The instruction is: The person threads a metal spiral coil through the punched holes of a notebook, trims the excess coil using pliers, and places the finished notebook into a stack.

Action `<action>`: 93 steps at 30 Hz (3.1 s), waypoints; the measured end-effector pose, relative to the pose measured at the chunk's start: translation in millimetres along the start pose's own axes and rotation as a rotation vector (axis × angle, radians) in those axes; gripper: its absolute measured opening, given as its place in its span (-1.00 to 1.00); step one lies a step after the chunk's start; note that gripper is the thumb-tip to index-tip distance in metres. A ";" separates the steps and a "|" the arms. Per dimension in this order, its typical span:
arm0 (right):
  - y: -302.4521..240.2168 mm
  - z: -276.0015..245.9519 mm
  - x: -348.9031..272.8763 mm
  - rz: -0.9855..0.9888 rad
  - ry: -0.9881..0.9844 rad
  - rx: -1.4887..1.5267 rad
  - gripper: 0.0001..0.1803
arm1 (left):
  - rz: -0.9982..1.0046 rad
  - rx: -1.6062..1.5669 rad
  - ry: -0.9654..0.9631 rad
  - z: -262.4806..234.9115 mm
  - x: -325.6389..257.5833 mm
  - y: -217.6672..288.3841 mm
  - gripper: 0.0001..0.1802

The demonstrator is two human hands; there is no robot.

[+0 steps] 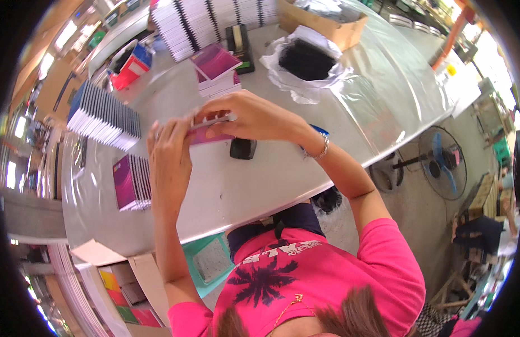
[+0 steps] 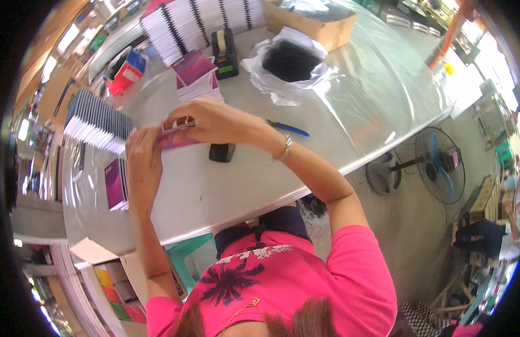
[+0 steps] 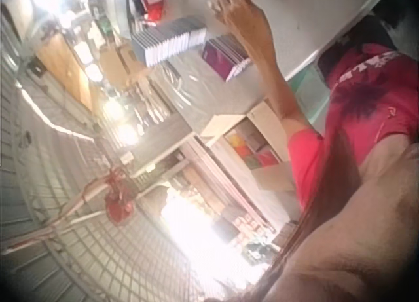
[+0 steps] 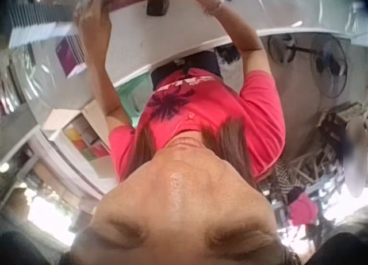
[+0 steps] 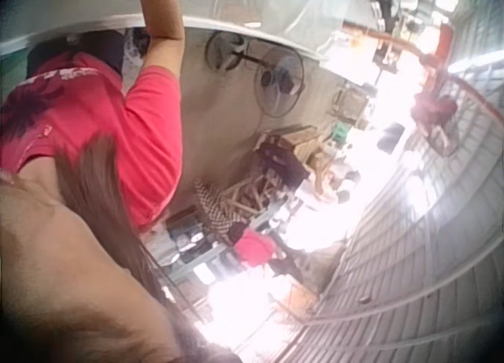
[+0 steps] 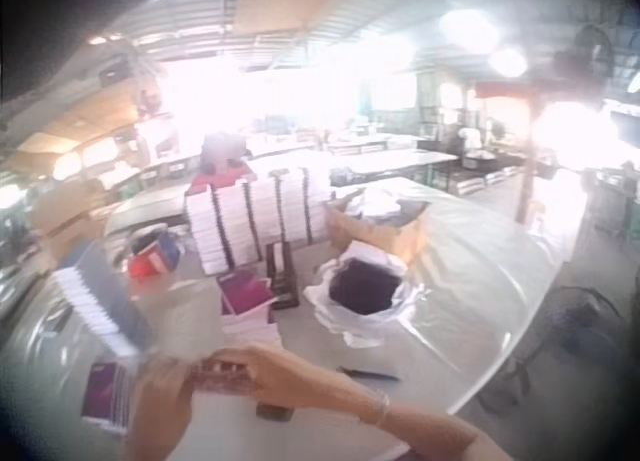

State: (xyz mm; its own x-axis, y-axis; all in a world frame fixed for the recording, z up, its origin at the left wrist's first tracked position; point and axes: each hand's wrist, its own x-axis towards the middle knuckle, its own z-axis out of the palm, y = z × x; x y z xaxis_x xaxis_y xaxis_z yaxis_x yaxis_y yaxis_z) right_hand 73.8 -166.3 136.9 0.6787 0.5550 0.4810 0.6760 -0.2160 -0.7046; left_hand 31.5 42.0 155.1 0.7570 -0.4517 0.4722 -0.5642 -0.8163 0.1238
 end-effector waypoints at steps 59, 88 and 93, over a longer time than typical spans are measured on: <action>14.3 71.0 -94.8 0.541 0.028 0.098 -0.79 | -0.467 -0.084 0.149 111.5 -98.8 37.0 -0.70; 25.2 76.1 -108.3 0.518 0.075 0.114 -0.75 | -0.442 -0.096 0.179 115.2 -98.6 33.4 -0.69; 18.1 78.8 -105.8 0.567 0.110 0.209 -0.78 | -0.449 -0.096 0.165 115.5 -99.4 33.0 -0.69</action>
State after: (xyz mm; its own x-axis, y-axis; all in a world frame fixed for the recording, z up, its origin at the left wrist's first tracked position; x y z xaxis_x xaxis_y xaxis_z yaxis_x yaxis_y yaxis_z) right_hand -8.4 -165.6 32.1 0.9492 0.3114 0.0442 0.1378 -0.2853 -0.9485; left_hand -24.3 18.4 11.5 0.8747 0.0071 0.4846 -0.2272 -0.8772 0.4230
